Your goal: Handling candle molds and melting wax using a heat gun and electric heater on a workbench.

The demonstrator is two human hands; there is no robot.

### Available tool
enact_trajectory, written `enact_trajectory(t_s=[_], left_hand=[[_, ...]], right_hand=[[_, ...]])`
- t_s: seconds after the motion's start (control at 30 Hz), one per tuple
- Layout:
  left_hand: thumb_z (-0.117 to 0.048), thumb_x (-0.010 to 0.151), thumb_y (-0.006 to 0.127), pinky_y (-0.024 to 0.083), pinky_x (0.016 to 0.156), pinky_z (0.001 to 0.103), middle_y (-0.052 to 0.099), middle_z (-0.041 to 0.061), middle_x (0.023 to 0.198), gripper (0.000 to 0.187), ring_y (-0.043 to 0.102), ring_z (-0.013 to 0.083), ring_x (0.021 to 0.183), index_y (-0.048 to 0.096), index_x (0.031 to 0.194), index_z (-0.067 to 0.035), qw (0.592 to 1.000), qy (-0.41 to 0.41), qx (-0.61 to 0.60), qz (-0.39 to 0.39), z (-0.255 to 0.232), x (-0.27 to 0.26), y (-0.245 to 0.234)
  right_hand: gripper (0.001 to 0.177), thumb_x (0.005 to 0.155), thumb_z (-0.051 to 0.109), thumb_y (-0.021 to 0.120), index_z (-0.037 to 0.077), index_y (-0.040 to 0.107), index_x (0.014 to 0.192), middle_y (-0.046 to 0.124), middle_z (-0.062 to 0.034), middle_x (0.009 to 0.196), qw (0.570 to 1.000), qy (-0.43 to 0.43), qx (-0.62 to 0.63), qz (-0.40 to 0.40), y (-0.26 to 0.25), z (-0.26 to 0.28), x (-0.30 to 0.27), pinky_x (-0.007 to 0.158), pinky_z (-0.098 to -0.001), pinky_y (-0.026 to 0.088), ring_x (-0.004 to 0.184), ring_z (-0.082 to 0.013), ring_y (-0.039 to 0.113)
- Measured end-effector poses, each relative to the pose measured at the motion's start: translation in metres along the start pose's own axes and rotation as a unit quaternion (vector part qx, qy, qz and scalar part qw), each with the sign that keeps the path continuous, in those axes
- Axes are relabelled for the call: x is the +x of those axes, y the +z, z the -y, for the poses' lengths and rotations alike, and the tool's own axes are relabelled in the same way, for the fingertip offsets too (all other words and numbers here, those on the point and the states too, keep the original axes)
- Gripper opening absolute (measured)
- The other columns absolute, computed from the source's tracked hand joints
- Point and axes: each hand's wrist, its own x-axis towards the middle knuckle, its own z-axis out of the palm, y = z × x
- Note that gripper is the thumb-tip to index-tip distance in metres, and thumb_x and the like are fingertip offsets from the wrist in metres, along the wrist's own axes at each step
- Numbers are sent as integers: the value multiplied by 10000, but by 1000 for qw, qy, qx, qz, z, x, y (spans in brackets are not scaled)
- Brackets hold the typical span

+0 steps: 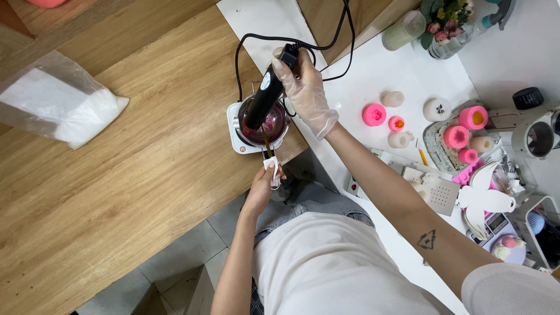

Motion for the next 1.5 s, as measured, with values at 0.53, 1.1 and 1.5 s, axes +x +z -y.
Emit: enact_trajectory(t_s=[0.53, 1.1, 1.5], left_hand=[[-347, 1090, 386, 454, 870, 302, 603, 17, 930, 376, 613, 140, 902, 626, 1116, -58, 997, -48, 63, -12, -10, -3, -15], [-412, 1058, 471, 489, 882, 297, 692, 26, 955, 424, 639, 136, 898, 670, 1148, -49, 981, -105, 163, 30, -47, -7, -64], [-470, 1036, 466, 490, 920, 299, 713, 31, 992, 483, 653, 128, 915, 670, 1228, -77, 954, -165, 250, 21, -77, -10, -68]], right_hand=[[550, 1039, 593, 562, 76, 599, 1224, 712, -27, 996, 998, -21, 2, 51, -1, 5, 11, 860, -293, 600, 945, -136, 728], [489, 1070, 533, 578, 67, 593, 1214, 646, -13, 974, 999, 11, 36, 39, -15, -15, 18, 833, -279, 571, 909, -105, 659], [596, 1046, 621, 532, 58, 626, 1218, 679, -21, 966, 998, 5, 14, 59, -34, -18, 27, 825, -281, 582, 896, -137, 693]])
